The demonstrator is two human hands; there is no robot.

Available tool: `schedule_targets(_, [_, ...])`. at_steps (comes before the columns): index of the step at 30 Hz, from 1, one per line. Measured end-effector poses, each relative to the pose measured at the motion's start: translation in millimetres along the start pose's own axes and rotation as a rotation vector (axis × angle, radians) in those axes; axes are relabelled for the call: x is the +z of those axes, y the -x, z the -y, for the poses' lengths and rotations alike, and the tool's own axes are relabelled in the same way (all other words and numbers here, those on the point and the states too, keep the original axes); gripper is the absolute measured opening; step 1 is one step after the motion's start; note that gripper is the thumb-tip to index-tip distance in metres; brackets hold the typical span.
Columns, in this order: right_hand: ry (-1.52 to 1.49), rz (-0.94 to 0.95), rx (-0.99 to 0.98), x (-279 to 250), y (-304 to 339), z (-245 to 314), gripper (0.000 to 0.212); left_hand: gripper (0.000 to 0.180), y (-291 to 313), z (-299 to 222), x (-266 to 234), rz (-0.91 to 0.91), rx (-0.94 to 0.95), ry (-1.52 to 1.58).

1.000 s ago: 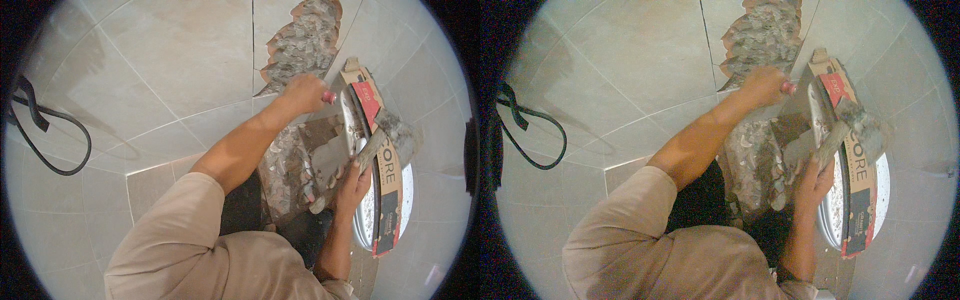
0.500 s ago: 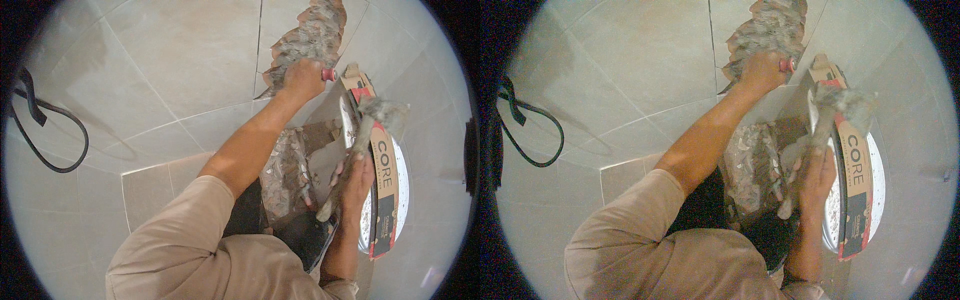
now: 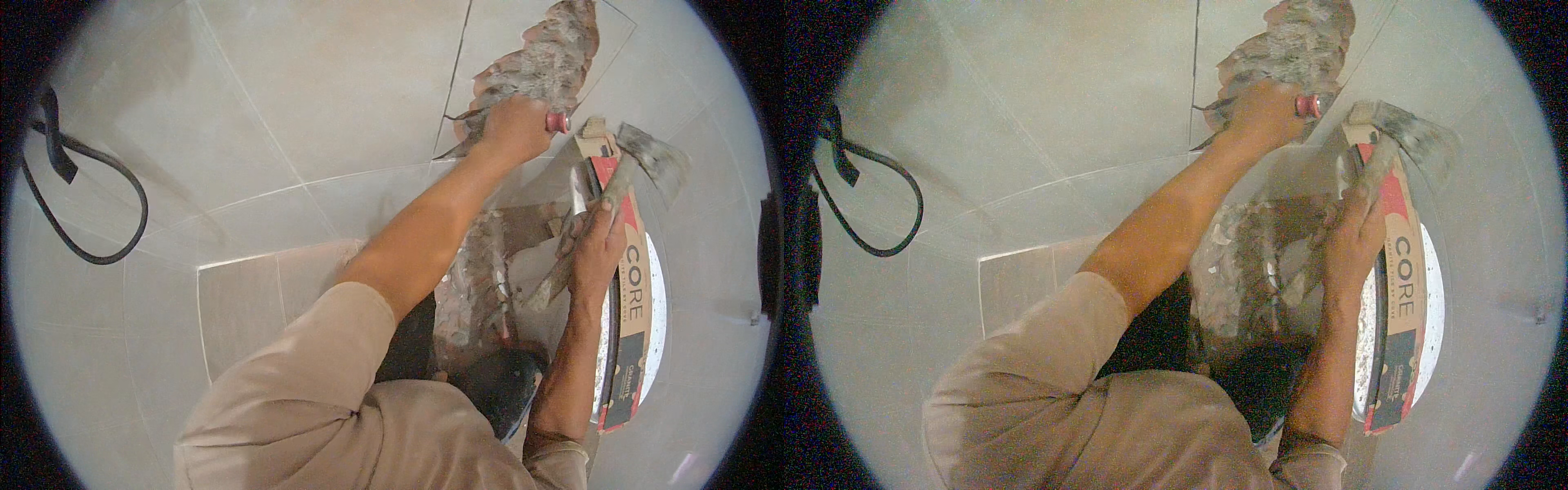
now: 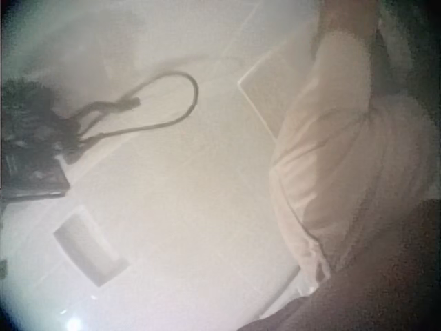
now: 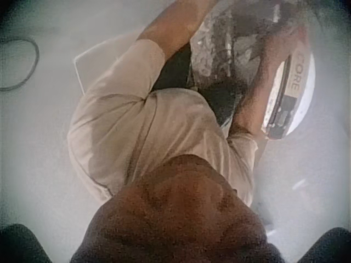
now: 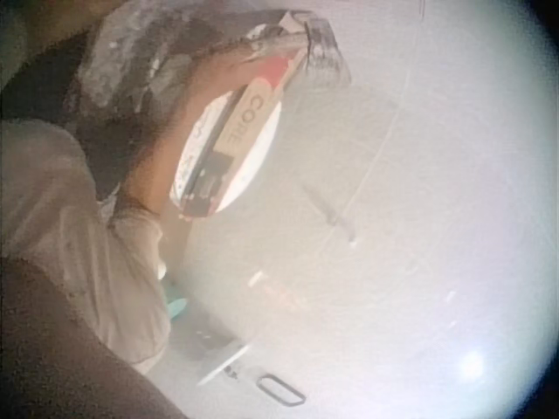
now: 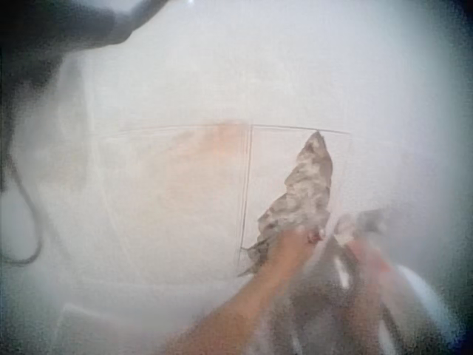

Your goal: The person uses a hammer and a chisel to remove wall tiles in a bathroom. They repeatedly strike the chisel against the tiles to break them and pry them off the wall, creating a large hole in the tiled surface.

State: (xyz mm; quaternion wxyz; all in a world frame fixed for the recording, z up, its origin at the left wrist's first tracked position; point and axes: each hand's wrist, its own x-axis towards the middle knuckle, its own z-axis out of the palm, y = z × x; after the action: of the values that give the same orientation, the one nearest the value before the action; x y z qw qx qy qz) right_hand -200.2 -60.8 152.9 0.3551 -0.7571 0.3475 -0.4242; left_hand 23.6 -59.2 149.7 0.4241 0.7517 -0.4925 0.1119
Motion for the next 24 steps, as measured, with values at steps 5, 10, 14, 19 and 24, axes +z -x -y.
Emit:
schedule_targets(5, [0.108, -0.01, -0.175, 17, 22, -29, 0.033, 0.021, 11, 3, 3, 0.096, 0.104, -0.026])
schedule_targets(10, [0.032, -0.098, -0.03, 8, 57, -46, 0.032, 0.019, 23, -3, 6, 0.271, 0.139, -0.068])
schedule_targets(14, [-0.051, -0.089, 0.056, 0, 83, -49, 0.03, 0.016, 44, 8, 44, 0.312, 0.098, 0.017])
schedule_targets(19, [-0.036, -0.105, 0.032, -34, 124, -59, 0.03, 0.014, 97, -20, 70, 0.618, 0.256, 0.276])
schedule_targets(24, [0.029, 0.061, 0.236, -74, 163, -36, 0.027, 0.018, 132, -33, 63, 0.956, 0.27, 0.133])
